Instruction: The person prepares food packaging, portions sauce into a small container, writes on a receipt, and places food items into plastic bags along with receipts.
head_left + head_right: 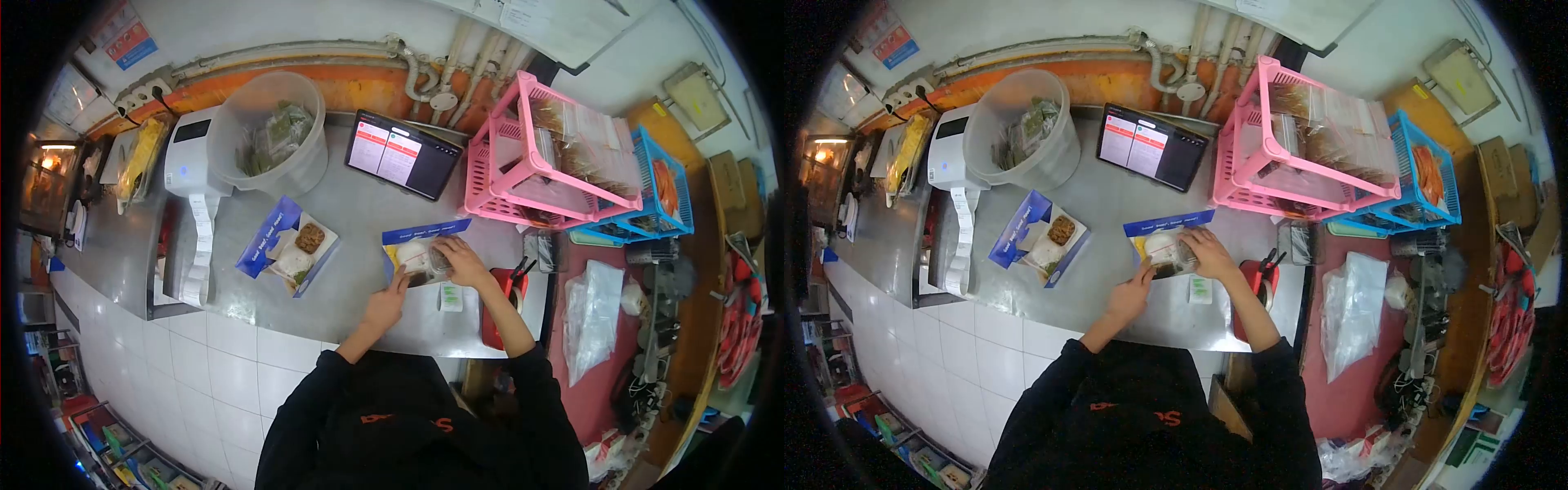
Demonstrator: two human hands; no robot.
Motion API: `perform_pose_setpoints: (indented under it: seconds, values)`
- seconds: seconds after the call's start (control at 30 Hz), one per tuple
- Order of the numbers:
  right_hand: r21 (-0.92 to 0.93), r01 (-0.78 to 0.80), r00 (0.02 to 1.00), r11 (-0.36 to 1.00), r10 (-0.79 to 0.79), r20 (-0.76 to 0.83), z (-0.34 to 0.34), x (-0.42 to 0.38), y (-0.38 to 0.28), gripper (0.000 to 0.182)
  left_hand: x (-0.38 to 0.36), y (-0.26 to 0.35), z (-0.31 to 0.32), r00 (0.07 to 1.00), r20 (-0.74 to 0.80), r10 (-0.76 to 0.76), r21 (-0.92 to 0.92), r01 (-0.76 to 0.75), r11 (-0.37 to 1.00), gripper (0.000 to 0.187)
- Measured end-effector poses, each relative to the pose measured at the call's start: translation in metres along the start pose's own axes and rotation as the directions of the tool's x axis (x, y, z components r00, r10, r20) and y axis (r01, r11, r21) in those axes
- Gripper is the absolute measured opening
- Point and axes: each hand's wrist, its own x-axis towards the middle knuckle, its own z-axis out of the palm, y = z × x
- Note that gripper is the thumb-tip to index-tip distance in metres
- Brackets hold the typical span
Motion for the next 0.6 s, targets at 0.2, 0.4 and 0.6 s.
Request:
perform_pose_setpoints:
  seconds: [0.2, 0.4, 0.6]
  values:
    - [-0.098, -0.086, 0.993, 0.992, 0.093, 0.068, 0.01, 0.002, 0.004, 0.072, 0.017, 0.013, -0.005, 0.996, -0.083, 0.01, 0.187, 0.006, 0.982, 0.051]
    - [-0.122, -0.107, 0.976, 0.987, 0.127, 0.175, 0.004, 0.002, -0.002, 0.077, 0.018, 0.0, 0.027, 0.994, -0.071, 0.08, 0.245, -0.06, 0.968, 0.049]
    - [-0.186, -0.123, 0.964, 0.975, 0.162, 0.211, 0.006, 0.004, -0.002, 0.078, 0.013, -0.004, 0.026, 1.0, -0.006, 0.028, 0.24, -0.025, 0.97, 0.047]
